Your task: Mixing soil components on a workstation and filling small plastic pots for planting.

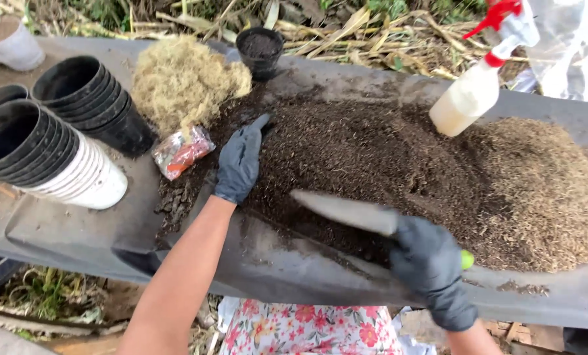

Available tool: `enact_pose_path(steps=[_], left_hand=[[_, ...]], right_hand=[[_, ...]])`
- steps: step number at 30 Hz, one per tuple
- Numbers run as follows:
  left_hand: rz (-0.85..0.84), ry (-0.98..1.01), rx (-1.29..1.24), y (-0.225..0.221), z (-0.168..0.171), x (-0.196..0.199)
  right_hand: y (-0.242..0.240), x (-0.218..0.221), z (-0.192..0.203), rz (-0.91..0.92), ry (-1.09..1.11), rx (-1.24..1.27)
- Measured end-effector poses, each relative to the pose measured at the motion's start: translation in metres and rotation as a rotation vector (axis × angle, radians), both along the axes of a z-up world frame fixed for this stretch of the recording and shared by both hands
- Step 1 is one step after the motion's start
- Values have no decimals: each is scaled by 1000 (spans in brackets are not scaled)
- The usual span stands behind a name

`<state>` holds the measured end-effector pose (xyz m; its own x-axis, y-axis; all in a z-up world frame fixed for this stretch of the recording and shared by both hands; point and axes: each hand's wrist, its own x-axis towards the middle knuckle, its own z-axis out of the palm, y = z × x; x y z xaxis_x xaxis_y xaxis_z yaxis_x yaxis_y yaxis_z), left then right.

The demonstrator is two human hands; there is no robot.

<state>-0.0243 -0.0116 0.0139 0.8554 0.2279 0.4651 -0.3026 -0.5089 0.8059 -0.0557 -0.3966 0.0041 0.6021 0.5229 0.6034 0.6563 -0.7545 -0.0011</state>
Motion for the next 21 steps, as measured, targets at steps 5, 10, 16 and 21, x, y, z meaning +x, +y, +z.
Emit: enact_pose_path(steps=[5, 10, 16, 21], left_hand=[[15, 67, -44, 1, -4, 3], [64, 65, -32, 6, -18, 14], [139, 97, -25, 3, -19, 17], [129, -11, 5, -4, -9, 8]], right_hand=[[-69, 15, 11, -63, 131, -18], [-127, -12, -38, 61, 224, 6], [-100, -23, -55, 103, 50, -8], [-53, 3, -20, 103, -55, -16]])
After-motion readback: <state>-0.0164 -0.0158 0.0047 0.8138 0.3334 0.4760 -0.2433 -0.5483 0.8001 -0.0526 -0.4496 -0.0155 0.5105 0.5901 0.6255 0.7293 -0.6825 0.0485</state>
